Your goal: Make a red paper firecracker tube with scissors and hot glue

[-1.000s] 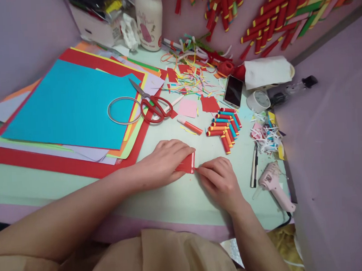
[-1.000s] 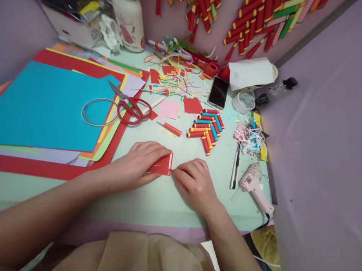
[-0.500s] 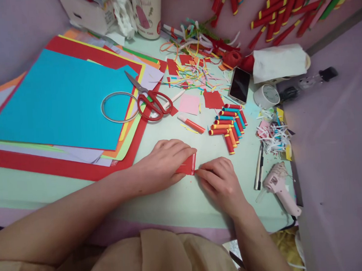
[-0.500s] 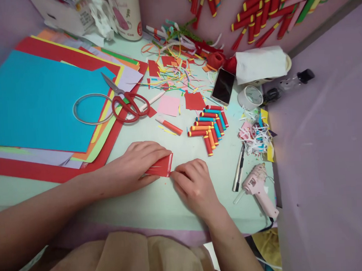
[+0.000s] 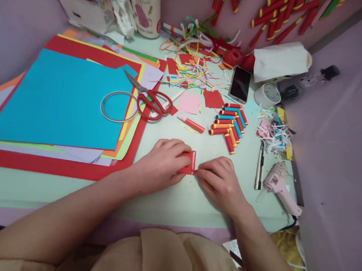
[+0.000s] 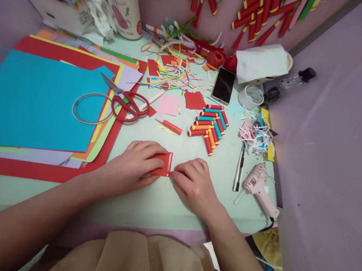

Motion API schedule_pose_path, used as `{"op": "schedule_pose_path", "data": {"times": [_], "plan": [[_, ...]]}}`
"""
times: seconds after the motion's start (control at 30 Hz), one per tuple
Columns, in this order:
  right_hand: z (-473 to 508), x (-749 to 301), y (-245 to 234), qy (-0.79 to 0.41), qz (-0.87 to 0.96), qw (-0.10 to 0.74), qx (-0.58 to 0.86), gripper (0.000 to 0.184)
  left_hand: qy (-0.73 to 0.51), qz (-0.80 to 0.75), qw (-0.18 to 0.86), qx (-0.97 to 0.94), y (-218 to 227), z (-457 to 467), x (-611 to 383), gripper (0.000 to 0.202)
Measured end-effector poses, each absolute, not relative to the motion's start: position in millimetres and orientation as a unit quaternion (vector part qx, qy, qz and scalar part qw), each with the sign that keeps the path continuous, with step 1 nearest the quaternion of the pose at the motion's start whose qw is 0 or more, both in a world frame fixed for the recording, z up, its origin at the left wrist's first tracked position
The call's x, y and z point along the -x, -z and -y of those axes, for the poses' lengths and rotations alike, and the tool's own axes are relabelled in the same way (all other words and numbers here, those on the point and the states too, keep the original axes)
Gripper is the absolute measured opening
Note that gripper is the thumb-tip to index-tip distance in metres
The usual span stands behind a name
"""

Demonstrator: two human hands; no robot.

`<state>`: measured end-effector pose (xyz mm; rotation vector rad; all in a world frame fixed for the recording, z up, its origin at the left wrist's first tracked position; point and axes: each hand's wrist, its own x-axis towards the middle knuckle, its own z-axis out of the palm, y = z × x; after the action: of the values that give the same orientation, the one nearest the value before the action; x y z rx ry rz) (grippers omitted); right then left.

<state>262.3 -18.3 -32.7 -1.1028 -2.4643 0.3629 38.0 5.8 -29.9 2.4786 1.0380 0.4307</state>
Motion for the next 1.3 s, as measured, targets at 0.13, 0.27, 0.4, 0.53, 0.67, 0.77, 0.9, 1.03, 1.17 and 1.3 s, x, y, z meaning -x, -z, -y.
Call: {"op": "schedule_pose_path", "data": {"times": [0.13,0.27,0.4,0.53,0.67,0.77,0.9,1.03,1.17,1.3], "plan": [[19,-262,33,-0.126,0.885,0.211,0.395,0.014,-0.151,-0.369,0.187,-0.898,30,-6,-38,0.015],[19,-262,34,-0.125,0.886,0.213,0.394,0.014,-0.146,-0.371,0.17,-0.901,29,-5,-40,0.015],[19,-263,34,-0.124,0.886,0.215,0.392,0.014,-0.152,-0.369,0.147,-0.905,29,-4,-42,0.015],[20,-263,35,-0.125,0.887,0.216,0.39,0.016,-0.149,-0.366,0.13,-0.909,28,-2,-42,0.017],[21,-264,36,-0.127,0.889,0.214,0.385,0.017,-0.142,-0.369,0.124,-0.91,27,-2,-43,0.018],[21,-264,37,-0.124,0.89,0.212,0.385,0.018,-0.146,-0.373,0.119,-0.909,29,-2,-45,0.017],[21,-265,38,-0.127,0.889,0.21,0.385,0.018,-0.162,-0.365,0.116,-0.91,30,-3,-45,0.018],[22,-266,38,-0.132,0.889,0.212,0.383,0.019,-0.162,-0.34,0.115,-0.919,27,-1,-42,0.015],[23,-266,37,-0.135,0.889,0.213,0.383,0.019,-0.132,-0.323,0.112,-0.931,24,4,-38,0.024],[23,-266,37,-0.134,0.89,0.211,0.382,0.017,-0.124,-0.302,0.124,-0.937,26,7,-36,0.023]]}}
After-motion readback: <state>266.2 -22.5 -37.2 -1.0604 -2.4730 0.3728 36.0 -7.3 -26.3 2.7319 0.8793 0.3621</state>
